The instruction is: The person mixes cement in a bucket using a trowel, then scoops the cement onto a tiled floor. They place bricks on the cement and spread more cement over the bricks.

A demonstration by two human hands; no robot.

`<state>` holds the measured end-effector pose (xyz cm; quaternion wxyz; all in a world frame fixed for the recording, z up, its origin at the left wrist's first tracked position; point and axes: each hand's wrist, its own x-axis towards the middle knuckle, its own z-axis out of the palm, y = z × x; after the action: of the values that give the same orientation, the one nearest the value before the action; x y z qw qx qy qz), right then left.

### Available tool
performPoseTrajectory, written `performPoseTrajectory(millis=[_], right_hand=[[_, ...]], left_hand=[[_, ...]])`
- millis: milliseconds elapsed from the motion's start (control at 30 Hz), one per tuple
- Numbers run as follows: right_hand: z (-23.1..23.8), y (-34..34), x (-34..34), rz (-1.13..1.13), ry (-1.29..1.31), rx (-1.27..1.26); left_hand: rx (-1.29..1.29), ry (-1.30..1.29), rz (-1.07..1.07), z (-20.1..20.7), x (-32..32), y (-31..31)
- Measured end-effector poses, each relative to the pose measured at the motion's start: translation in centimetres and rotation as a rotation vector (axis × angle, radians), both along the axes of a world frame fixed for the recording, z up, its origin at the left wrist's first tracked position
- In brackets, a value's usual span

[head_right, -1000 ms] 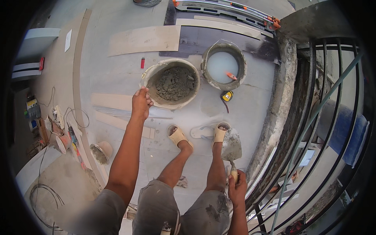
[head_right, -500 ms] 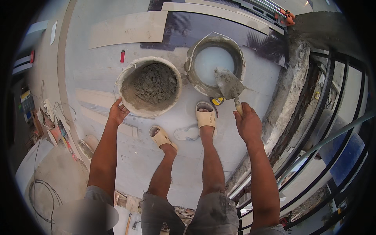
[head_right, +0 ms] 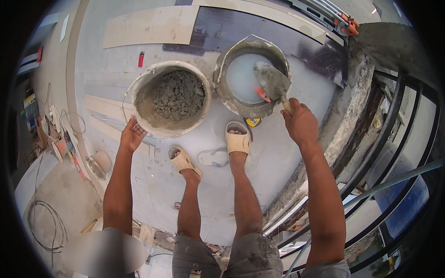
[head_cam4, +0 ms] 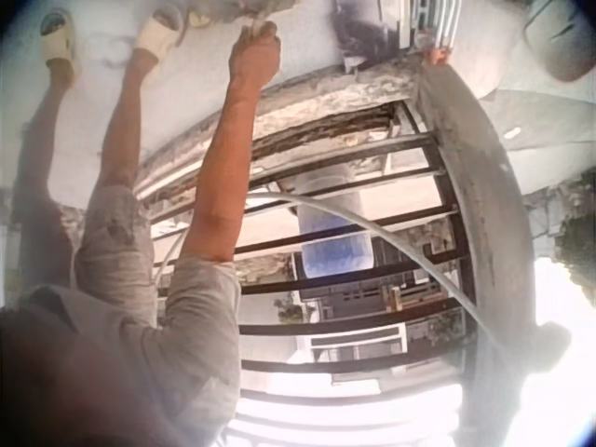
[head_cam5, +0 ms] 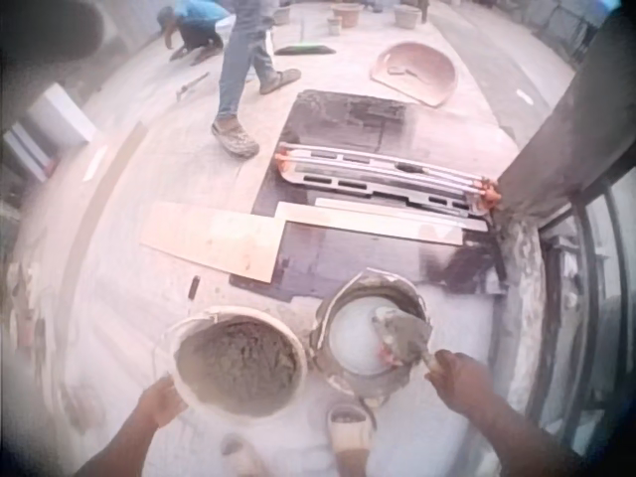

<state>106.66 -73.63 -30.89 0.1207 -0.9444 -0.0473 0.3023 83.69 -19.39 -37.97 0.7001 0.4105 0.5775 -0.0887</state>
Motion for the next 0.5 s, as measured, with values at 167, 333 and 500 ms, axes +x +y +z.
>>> performPoseTrajectory(millis=[167, 333, 500], right_hand=[[1.2, -0.4, 1.0, 0.044, 0.007, -0.048], [0.6, 0.4, 2.6, 0.131, 0.046, -0.121], [-1.0, 1.0, 3.4, 0.188, 0.040, -0.191]], left_hand=[[0.123, 0.050, -0.111, 4.3, 1.9, -1.8], [0.246, -0.042, -0.034, 6.9, 2.1, -5.7], [0.157, -0.146, -0.016, 7.6, 5.3, -9.5]])
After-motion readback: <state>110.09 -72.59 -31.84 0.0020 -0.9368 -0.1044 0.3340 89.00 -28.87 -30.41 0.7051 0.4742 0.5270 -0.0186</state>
